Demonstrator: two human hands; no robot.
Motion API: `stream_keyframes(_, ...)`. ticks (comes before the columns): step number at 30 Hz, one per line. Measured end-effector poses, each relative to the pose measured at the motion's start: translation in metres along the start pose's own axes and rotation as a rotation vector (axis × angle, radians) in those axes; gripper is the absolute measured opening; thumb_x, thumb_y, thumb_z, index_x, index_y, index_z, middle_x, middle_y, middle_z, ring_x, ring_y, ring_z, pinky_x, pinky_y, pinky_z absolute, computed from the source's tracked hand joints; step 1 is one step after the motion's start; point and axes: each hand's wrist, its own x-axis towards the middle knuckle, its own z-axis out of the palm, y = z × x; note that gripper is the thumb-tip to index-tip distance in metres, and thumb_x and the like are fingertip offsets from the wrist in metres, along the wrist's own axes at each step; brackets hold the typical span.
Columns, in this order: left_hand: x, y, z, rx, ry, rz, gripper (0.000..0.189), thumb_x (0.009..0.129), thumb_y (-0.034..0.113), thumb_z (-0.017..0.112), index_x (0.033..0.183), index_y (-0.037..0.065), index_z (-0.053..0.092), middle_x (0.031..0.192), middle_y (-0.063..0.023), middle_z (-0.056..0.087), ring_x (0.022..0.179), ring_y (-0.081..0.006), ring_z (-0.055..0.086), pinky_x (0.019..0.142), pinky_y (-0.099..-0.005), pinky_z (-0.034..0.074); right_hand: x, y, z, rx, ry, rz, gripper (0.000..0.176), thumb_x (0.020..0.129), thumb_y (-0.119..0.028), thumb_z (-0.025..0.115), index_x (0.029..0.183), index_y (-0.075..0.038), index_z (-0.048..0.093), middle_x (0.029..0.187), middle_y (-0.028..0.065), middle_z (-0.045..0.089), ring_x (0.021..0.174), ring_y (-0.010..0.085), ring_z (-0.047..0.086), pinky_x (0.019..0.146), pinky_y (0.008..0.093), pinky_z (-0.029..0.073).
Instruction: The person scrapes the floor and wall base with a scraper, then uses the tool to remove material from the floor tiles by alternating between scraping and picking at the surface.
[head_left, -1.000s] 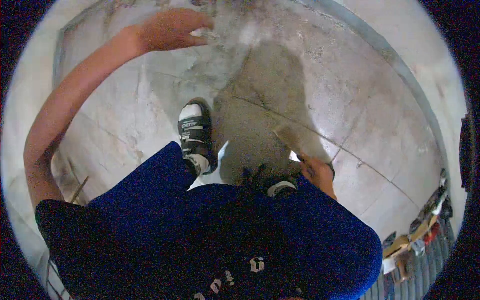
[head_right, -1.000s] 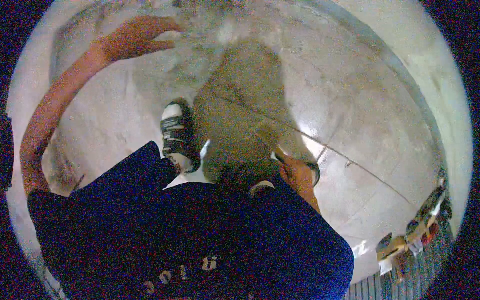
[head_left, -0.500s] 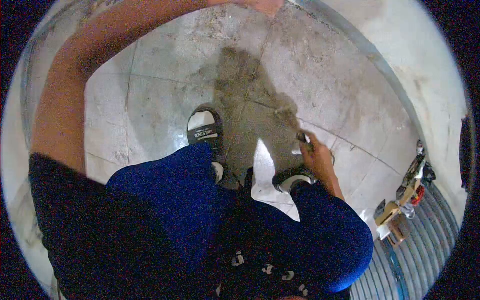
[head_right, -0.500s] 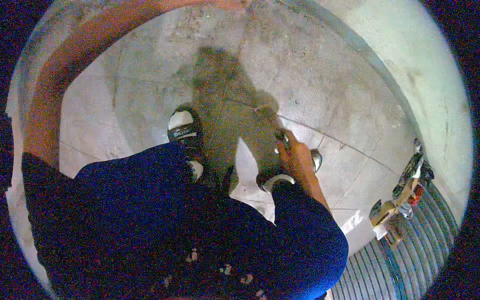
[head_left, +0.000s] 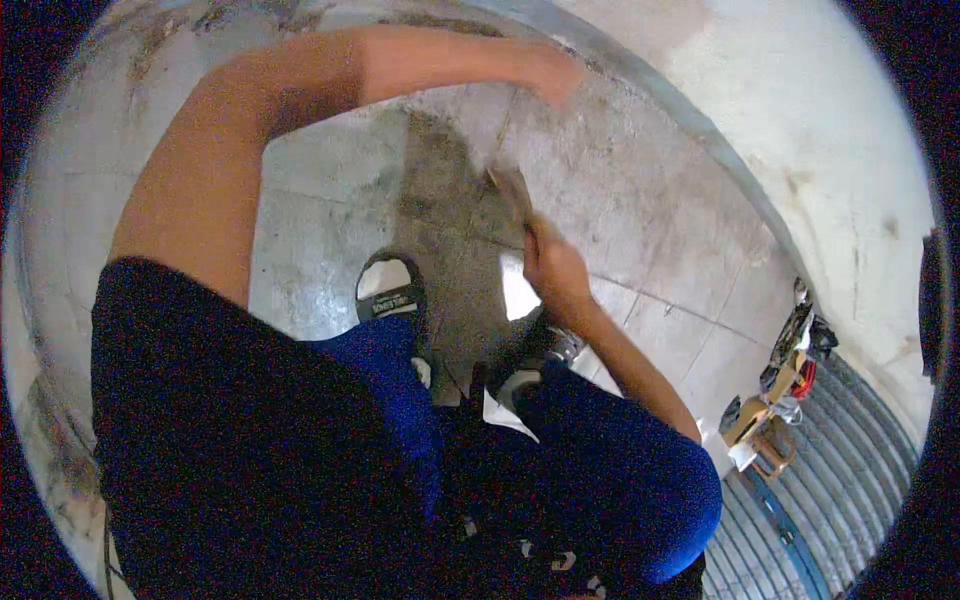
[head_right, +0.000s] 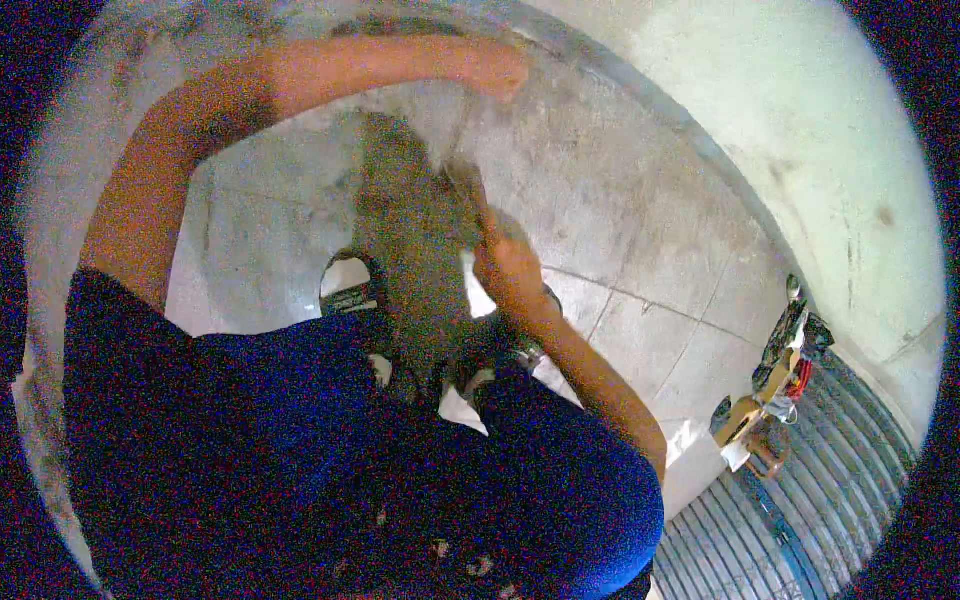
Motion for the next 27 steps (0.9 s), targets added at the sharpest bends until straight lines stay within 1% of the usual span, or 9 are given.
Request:
stream_keyframes(2, -0.025, -0.004, 0.001, -0.069, 0.02, -0.02, 0.027, 0.076, 0.024, 0.056, 0.067, -0.001, 0.06, 0.066, -0.0193, 0.06, 0.06, -0.0345, 0.058, 0.055, -0.0479, 0.046, 0.043, 0.03, -0.008, 0.105, 0.285, -0.232, 0.027, 0.089, -0.02, 0.054, 0.114, -0.009, 0.051, 0.066, 0.0235, 0.059, 0.059, 0.0398, 0.06, 0.052, 0.0484, 0.046)
stream_keyframes(5, -0.076, 0.008, -0.036, -0.207, 0.241, -0.135, 0.026, 0.08, 0.024, 0.055, 0.072, 0.0, 0.06, 0.064, -0.0187, 0.058, 0.059, -0.0362, 0.057, 0.058, -0.0479, 0.045, 0.041, 0.07, -0.071, 0.191, 0.373, -0.054, 0.029, 0.089, -0.023, 0.058, 0.112, -0.007, 0.052, 0.067, 0.0199, 0.059, 0.058, 0.0365, 0.058, 0.053, 0.0426, 0.043)
stream_keyframes(8, -0.106, -0.019, -0.022, -0.13, 0.093, -0.3, 0.023, 0.077, 0.021, 0.055, 0.076, -0.001, 0.062, 0.076, -0.0221, 0.062, 0.07, -0.0377, 0.061, 0.065, -0.0498, 0.046, -0.001, 0.172, -0.082, 0.155, 0.349, 0.021, 0.027, 0.089, -0.026, 0.059, 0.106, -0.004, 0.056, 0.073, 0.0179, 0.063, 0.065, 0.0352, 0.061, 0.059, 0.0413, 0.046)
stream_keyframes(13, -0.166, -0.042, 0.015, -0.116, 0.072, -0.516, 0.021, 0.08, 0.023, 0.056, 0.082, 0.003, 0.062, 0.081, -0.0202, 0.06, 0.081, -0.0376, 0.058, 0.071, -0.0474, 0.046, -0.123, 0.256, -0.134, -0.162, -0.105, 0.279, 0.026, 0.087, -0.03, 0.058, 0.096, -0.005, 0.059, 0.074, 0.0192, 0.063, 0.069, 0.0373, 0.062, 0.06, 0.0463, 0.048)
stream_keyframes(15, -0.194, -0.031, 0.006, -0.193, 0.199, -0.308, 0.022, 0.082, 0.024, 0.056, 0.082, 0.003, 0.061, 0.084, -0.0186, 0.06, 0.081, -0.0372, 0.057, 0.074, -0.0472, 0.046, -0.147, 0.304, -0.136, -0.192, -0.156, 0.201, 0.024, 0.088, -0.031, 0.057, 0.096, -0.008, 0.059, 0.069, 0.0165, 0.063, 0.064, 0.0368, 0.062, 0.057, 0.0475, 0.048)
stream_keyframes(16, -0.209, -0.049, 0.028, -0.1, 0.051, -0.342, 0.023, 0.082, 0.025, 0.056, 0.084, 0.003, 0.061, 0.085, -0.0182, 0.06, 0.083, -0.0369, 0.058, 0.075, -0.0468, 0.047, -0.149, 0.314, -0.135, -0.182, -0.109, 0.244, 0.025, 0.088, -0.032, 0.056, 0.097, -0.009, 0.059, 0.068, 0.0165, 0.062, 0.063, 0.0367, 0.062, 0.056, 0.0478, 0.047)
stream_keyframes(20, -0.236, 0.01, -0.003, 0.068, -0.115, -0.572, 0.026, 0.081, 0.027, 0.059, 0.089, 0.002, 0.062, 0.088, -0.0168, 0.063, 0.086, -0.0361, 0.059, 0.077, -0.0447, 0.049, -0.11, 0.333, -0.085, -0.029, 0.124, 0.241, 0.03, 0.09, -0.037, 0.053, 0.109, -0.015, 0.059, 0.074, 0.0173, 0.064, 0.065, 0.0368, 0.062, 0.057, 0.047, 0.048)
stream_keyframes(24, -0.255, 0.015, 0.007, -0.067, -0.218, -0.41, 0.033, 0.079, 0.029, 0.063, 0.097, 0.002, 0.062, 0.094, -0.018, 0.064, 0.092, -0.0361, 0.059, 0.08, -0.0446, 0.049, -0.05, 0.298, -0.04, 0.028, 0.183, 0.225, 0.026, 0.09, -0.028, 0.053, 0.109, -0.013, 0.063, 0.08, 0.0212, 0.063, 0.067, 0.0382, 0.06, 0.061, 0.0469, 0.047)
stream_keyframes(27, -0.212, 0.056, -0.029, -0.271, -0.324, -0.692, 0.036, 0.078, 0.03, 0.064, 0.098, 0.001, 0.062, 0.093, -0.0193, 0.064, 0.094, -0.0368, 0.059, 0.081, -0.0453, 0.047, 0.0, 0.248, -0.074, -0.046, 0.14, 0.149, 0.03, 0.089, -0.035, 0.052, 0.108, -0.014, 0.064, 0.088, 0.0198, 0.064, 0.077, 0.0359, 0.061, 0.067, 0.0475, 0.047)
